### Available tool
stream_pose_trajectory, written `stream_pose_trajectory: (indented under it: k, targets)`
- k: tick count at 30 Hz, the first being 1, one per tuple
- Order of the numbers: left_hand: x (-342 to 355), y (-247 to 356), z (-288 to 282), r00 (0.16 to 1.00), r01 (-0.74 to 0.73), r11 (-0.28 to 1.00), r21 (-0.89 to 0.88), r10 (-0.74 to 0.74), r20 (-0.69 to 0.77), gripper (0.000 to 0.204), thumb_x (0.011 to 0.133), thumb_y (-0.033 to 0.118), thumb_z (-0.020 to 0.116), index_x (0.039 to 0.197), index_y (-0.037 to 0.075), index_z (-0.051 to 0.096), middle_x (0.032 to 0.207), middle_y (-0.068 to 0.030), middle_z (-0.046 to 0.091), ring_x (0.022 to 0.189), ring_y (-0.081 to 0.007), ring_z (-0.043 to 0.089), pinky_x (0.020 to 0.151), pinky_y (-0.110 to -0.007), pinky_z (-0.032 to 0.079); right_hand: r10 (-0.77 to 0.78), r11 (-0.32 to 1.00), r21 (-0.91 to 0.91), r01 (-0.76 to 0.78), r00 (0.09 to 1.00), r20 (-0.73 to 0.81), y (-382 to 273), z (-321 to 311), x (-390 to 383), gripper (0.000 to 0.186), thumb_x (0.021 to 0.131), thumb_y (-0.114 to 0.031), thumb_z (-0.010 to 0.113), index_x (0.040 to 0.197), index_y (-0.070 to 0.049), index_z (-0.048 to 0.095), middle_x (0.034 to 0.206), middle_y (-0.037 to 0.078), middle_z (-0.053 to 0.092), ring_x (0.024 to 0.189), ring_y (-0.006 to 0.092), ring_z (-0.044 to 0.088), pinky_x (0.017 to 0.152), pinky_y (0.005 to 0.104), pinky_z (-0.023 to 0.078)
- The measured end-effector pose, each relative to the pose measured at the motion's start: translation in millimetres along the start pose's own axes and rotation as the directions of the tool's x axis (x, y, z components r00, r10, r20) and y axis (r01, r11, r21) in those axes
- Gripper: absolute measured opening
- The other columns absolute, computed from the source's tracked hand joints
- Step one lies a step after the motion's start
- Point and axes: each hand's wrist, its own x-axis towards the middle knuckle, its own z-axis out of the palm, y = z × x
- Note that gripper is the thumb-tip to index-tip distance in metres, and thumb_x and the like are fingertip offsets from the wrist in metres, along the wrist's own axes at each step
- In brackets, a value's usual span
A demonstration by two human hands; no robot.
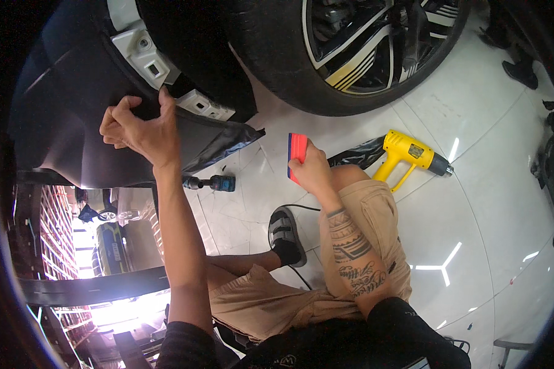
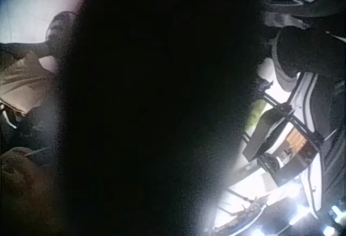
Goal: The person applies a matte black vinyl wrap to a car bumper using a heat gun, squeegee, and knife. They smooth the film, heat edges for adhesion, and trim excess material along the bumper contours.
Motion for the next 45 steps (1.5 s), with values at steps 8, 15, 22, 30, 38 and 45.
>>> stream_pose_trajectory:
  k: [8, 15, 22, 30, 38, 45]
  targets:
    - [-13.3, -7.7, -12.3, 0.997, 0.051, 0.998, -0.048, -0.048, 0.052, 0.056, 0.063, 0.043, 0.085, 0.097, 0.011, 0.054, 0.101, -0.0095, 0.037, 0.103, -0.0266, 0.034, 0.090, -0.044, 0.024, 0.000, 0.998, 0.066, -0.001, 1.000, 0.017, -9.7, -14.5, -2.5, 0.043, 0.075, -0.012, 0.056, 0.116, -0.001, 0.052, 0.092, 0.025, 0.064, 0.087, 0.0428, 0.061, 0.079, 0.0458, 0.049]
    - [-44.1, -1.8, -2.9, 0.980, 0.189, 0.979, -0.078, -0.184, 0.069, 0.050, 0.070, 0.042, 0.081, 0.095, 0.009, 0.053, 0.101, -0.0105, 0.036, 0.104, -0.0274, 0.032, 0.091, -0.044, 0.024, -0.016, 0.998, 0.056, 0.016, 1.000, -0.011, -9.1, -17.9, -3.0, 0.043, 0.074, -0.011, 0.057, 0.115, 0.000, 0.053, 0.092, 0.025, 0.064, 0.089, 0.0430, 0.061, 0.080, 0.0459, 0.049]
    - [-10.3, -2.5, -10.6, 0.994, 0.105, 0.988, -0.111, -0.105, 0.013, 0.044, 0.071, 0.041, 0.080, 0.089, 0.009, 0.056, 0.097, -0.0089, 0.040, 0.100, -0.0263, 0.036, 0.088, -0.043, 0.024, -0.007, 0.998, 0.058, 0.007, 1.000, 0.000, -9.7, -18.3, -5.6, 0.038, 0.076, -0.010, 0.057, 0.111, 0.001, 0.055, 0.092, 0.021, 0.065, 0.086, 0.0356, 0.063, 0.078, 0.0399, 0.050]
    - [54.3, 2.5, -14.0, 0.999, -0.011, 0.994, -0.105, 0.007, -0.043, 0.031, 0.072, 0.031, 0.079, 0.086, 0.012, 0.059, 0.098, -0.0063, 0.043, 0.100, -0.0249, 0.038, 0.087, -0.043, 0.026, -0.009, 0.997, 0.072, 0.011, 1.000, -0.023, -7.1, -21.4, -4.2, 0.041, 0.073, -0.012, 0.058, 0.113, -0.001, 0.055, 0.091, 0.024, 0.065, 0.088, 0.0411, 0.063, 0.078, 0.0437, 0.050]
    - [70.2, 2.8, -25.2, 0.992, -0.111, 0.983, -0.146, 0.119, 0.047, 0.032, 0.069, 0.024, 0.077, 0.094, 0.012, 0.060, 0.101, -0.0075, 0.045, 0.103, -0.0254, 0.040, 0.091, -0.039, 0.027, 0.034, 0.991, 0.127, -0.036, 0.999, 0.021, -12.8, -32.9, -3.4, 0.042, 0.074, -0.009, 0.056, 0.116, -0.003, 0.054, 0.098, 0.024, 0.064, 0.092, 0.0392, 0.063, 0.082, 0.0425, 0.049]
    - [14.9, -6.0, -38.2, 0.966, -0.070, 0.965, -0.252, 0.128, 0.223, 0.032, 0.073, 0.010, 0.072, 0.102, 0.008, 0.059, 0.103, -0.0120, 0.047, 0.103, -0.0274, 0.041, 0.092, -0.039, 0.030, -0.272, 0.818, 0.535, 0.211, 0.962, 0.036, -60.2, -8.7, 0.9, 0.031, 0.080, -0.001, 0.053, 0.110, -0.006, 0.057, 0.120, 0.018, 0.053, 0.104, 0.0315, 0.057, 0.084, 0.0376, 0.047]
